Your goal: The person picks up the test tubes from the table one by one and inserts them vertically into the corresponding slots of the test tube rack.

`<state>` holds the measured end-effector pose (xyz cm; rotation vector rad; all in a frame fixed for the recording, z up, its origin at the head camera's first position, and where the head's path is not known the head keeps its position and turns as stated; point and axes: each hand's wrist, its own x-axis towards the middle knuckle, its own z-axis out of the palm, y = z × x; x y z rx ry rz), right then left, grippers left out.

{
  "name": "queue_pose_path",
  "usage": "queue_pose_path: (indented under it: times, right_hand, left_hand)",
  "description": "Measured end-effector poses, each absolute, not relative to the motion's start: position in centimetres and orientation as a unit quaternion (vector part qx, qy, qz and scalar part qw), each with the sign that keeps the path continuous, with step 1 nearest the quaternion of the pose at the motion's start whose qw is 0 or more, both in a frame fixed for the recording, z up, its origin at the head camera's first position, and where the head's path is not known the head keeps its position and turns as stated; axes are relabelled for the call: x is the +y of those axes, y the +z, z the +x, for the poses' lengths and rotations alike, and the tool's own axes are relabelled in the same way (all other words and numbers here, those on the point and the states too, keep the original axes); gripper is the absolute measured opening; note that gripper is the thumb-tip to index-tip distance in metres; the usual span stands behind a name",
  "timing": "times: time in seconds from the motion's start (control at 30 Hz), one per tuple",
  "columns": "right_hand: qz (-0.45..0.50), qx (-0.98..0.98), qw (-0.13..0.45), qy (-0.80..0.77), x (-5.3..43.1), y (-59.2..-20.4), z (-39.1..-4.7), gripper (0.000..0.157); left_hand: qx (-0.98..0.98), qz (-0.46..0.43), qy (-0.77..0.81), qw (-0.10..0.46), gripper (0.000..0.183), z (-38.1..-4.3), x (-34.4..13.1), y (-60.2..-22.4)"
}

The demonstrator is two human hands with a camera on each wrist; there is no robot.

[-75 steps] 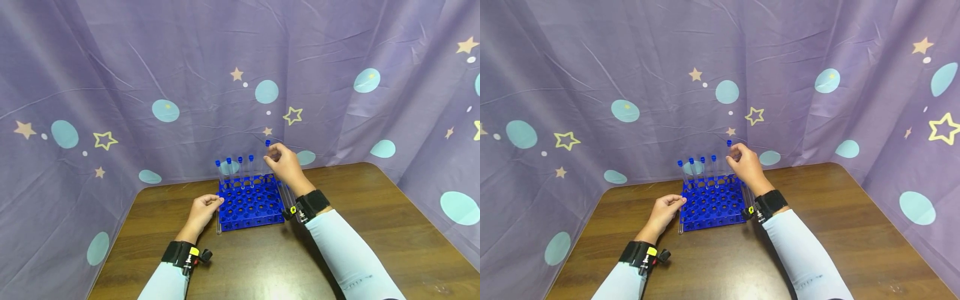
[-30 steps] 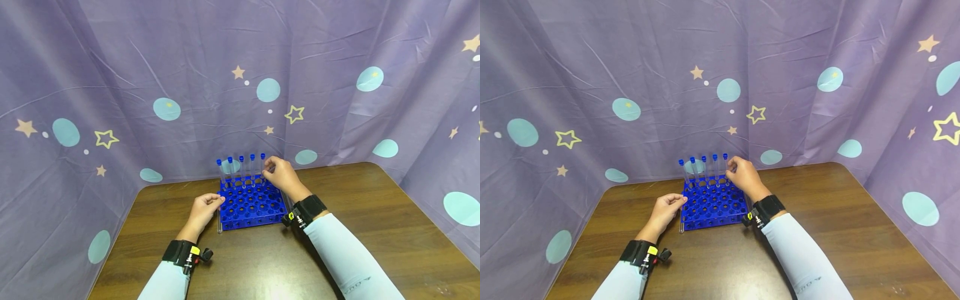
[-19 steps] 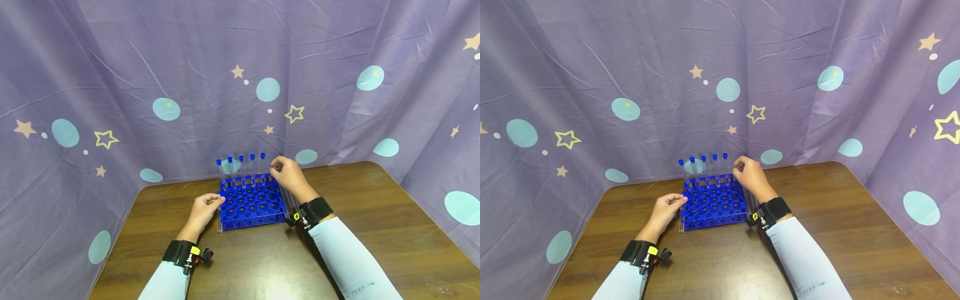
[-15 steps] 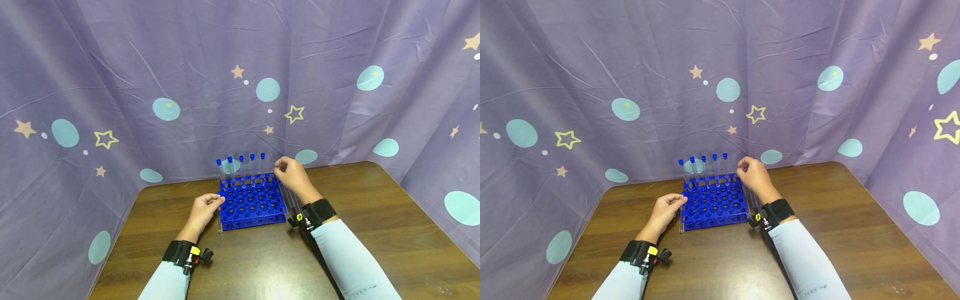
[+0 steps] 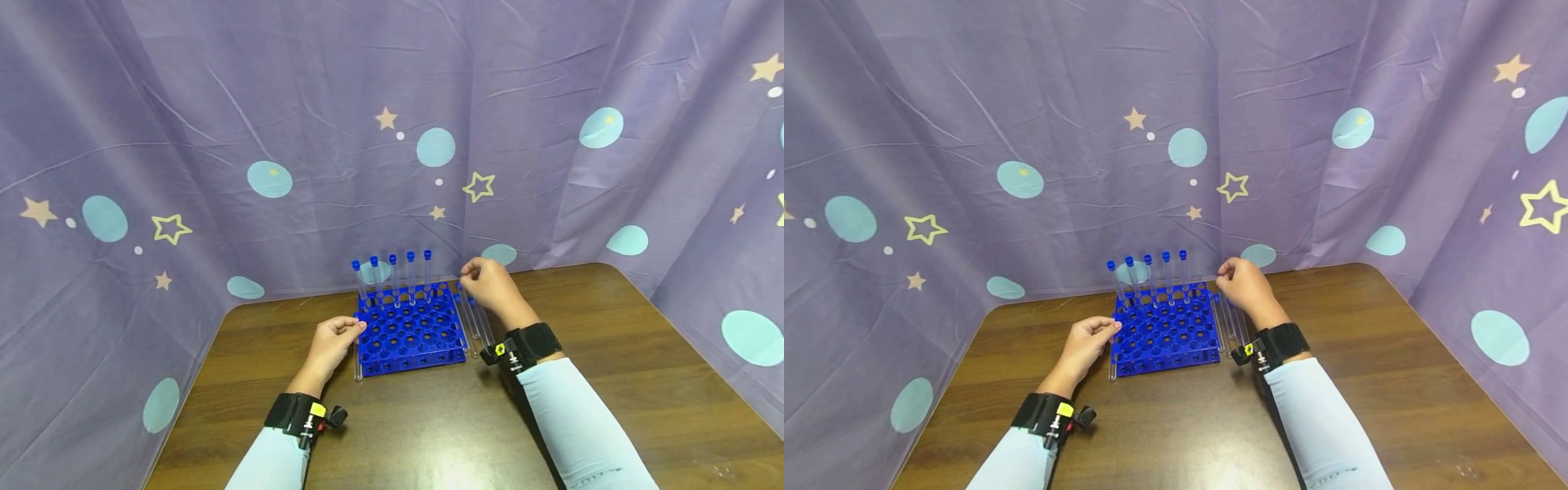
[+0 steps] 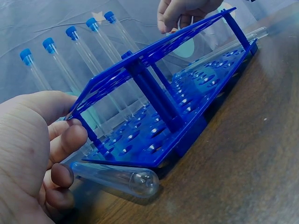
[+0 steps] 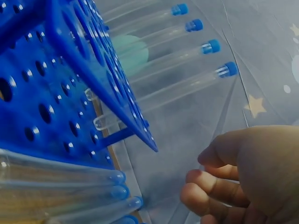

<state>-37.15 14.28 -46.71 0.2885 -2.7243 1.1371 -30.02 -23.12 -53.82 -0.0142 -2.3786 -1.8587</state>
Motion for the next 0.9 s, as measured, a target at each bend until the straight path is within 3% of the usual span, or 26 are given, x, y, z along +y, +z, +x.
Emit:
queue_pose_path:
  times: [0.43,0.9]
  right_hand:
    - [0.062,-0.934,0.010,0.351,16.5,-46.6,-37.3,0.031]
    - [0.051,-0.946,-0.017,0.319,17.6,-48.2,-38.0,0.030]
  left_hand:
    - [-0.795,-0.006,-0.604,0.055,0.020,-30.1,-23.3,-53.9]
    - [-0.785,-0.006,-0.616,0.062,0.022,-30.1,-23.1,-53.7]
